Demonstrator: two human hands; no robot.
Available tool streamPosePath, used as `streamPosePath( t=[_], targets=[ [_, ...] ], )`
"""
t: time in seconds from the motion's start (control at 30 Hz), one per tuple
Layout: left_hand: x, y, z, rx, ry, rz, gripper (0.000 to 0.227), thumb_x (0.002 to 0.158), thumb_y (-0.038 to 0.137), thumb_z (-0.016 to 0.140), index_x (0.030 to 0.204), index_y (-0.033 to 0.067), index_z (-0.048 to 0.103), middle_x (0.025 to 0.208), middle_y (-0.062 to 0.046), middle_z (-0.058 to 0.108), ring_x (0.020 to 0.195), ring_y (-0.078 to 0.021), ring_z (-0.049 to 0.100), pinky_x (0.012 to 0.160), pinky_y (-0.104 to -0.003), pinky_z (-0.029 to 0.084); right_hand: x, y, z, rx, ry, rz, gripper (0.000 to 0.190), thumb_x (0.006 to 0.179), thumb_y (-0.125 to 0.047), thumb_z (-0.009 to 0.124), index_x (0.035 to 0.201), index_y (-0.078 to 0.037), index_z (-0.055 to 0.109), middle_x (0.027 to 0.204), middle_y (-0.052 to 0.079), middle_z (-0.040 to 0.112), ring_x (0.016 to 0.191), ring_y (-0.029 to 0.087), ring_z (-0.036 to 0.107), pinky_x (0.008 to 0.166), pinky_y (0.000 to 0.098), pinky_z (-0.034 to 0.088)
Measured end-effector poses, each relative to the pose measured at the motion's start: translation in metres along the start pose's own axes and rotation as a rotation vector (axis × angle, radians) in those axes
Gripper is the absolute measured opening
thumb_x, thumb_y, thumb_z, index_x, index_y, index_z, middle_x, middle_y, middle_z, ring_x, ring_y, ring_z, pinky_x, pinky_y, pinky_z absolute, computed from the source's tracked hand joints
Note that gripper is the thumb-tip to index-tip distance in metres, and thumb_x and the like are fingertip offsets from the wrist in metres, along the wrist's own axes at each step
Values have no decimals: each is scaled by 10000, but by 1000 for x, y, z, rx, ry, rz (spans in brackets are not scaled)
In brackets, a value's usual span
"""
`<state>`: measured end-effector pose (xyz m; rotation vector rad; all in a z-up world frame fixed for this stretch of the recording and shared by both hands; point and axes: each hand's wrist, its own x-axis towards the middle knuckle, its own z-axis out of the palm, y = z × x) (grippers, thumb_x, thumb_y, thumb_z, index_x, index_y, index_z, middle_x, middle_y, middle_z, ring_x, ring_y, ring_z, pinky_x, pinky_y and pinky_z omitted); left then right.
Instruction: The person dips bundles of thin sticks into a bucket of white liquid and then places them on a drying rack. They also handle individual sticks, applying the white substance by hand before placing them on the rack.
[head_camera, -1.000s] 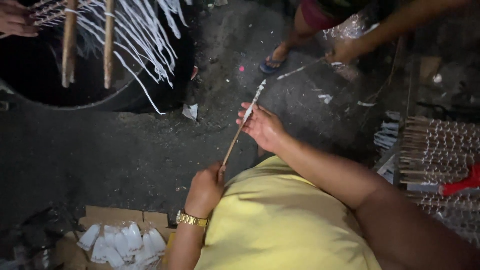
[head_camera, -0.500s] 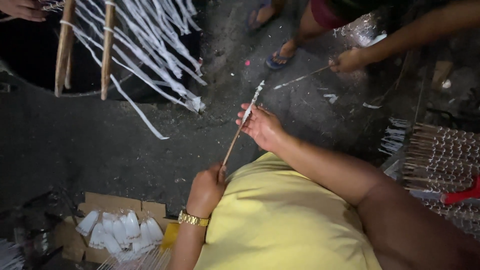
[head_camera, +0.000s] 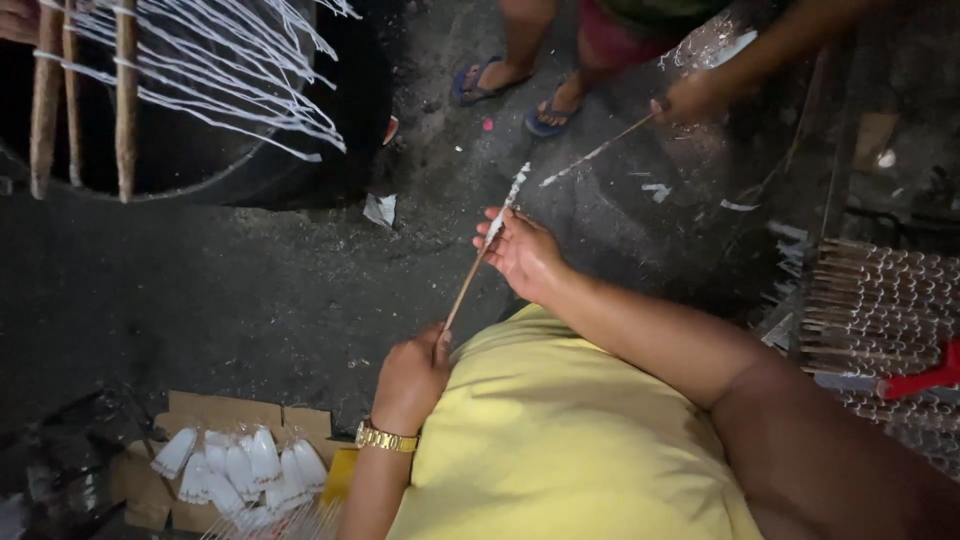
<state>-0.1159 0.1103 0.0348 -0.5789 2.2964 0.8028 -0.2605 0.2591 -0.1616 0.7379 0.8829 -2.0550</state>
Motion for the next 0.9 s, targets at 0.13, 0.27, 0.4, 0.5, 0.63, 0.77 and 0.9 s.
streamPosePath(
  t=[0.13, 0.27, 0.4, 0.5, 0.63, 0.77, 0.9],
  targets=[
    [0, -8, 4, 64, 6, -26, 443, 1034, 408, 444, 1191, 141, 762, 877, -254, 758, 937, -468, 730, 787, -575, 572, 20, 1, -11, -5, 67, 23, 311, 1094, -381, 449, 1249, -179, 627, 1105, 78, 731, 965, 246, 734, 902, 379, 597],
    [-1, -11, 6, -38, -17, -72, 439, 1029, 373, 428, 1188, 139, 763, 901, -253, 757, 965, -486, 710, 792, -571, 562, 23, 5, -11, 5, 73, 18, 291, 1075, -389, 512, 1231, -178, 639, 1117, 87, 729, 992, 264, 733, 925, 411, 594],
    [-1, -17, 10, -41, 21, -77, 451, 1029, 404, 433, 1115, 122, 774, 902, -245, 760, 970, -475, 714, 790, -565, 562, 23, 2, -4, -31, 46, -19, 300, 1070, -391, 531, 1249, -173, 635, 1116, 92, 719, 1001, 270, 735, 934, 416, 603],
    [-4, -13, 5, -30, 14, -77, 453, 1031, 409, 429, 1111, 118, 767, 899, -254, 751, 981, -470, 711, 815, -576, 561, 24, -1, -4, -53, 26, 1, 310, 1084, -376, 504, 1284, -169, 620, 1132, 87, 705, 1030, 279, 726, 977, 438, 589],
    [-8, -11, 1, -93, 23, -61, 425, 1025, 355, 441, 1192, 117, 750, 934, -261, 753, 991, -482, 706, 818, -571, 563, 35, 1, -11, -60, 12, -10, 317, 1087, -378, 507, 1286, -154, 612, 1129, 80, 700, 1041, 275, 718, 967, 426, 592],
    [-6, -13, 3, -87, 40, -36, 426, 1023, 362, 444, 1181, 124, 759, 915, -242, 759, 975, -466, 717, 804, -561, 572, 42, -1, -19, -58, 17, -24, 292, 1071, -400, 529, 1240, -190, 644, 1088, 70, 731, 991, 268, 740, 913, 411, 612],
    [-1, -15, 6, -95, 35, -4, 431, 1023, 362, 442, 1120, 87, 760, 918, -266, 745, 984, -488, 700, 809, -605, 558, 35, -7, -15, -57, 18, -50, 294, 1067, -404, 541, 1218, -182, 661, 1057, 69, 748, 963, 254, 747, 900, 403, 614]
  ],
)
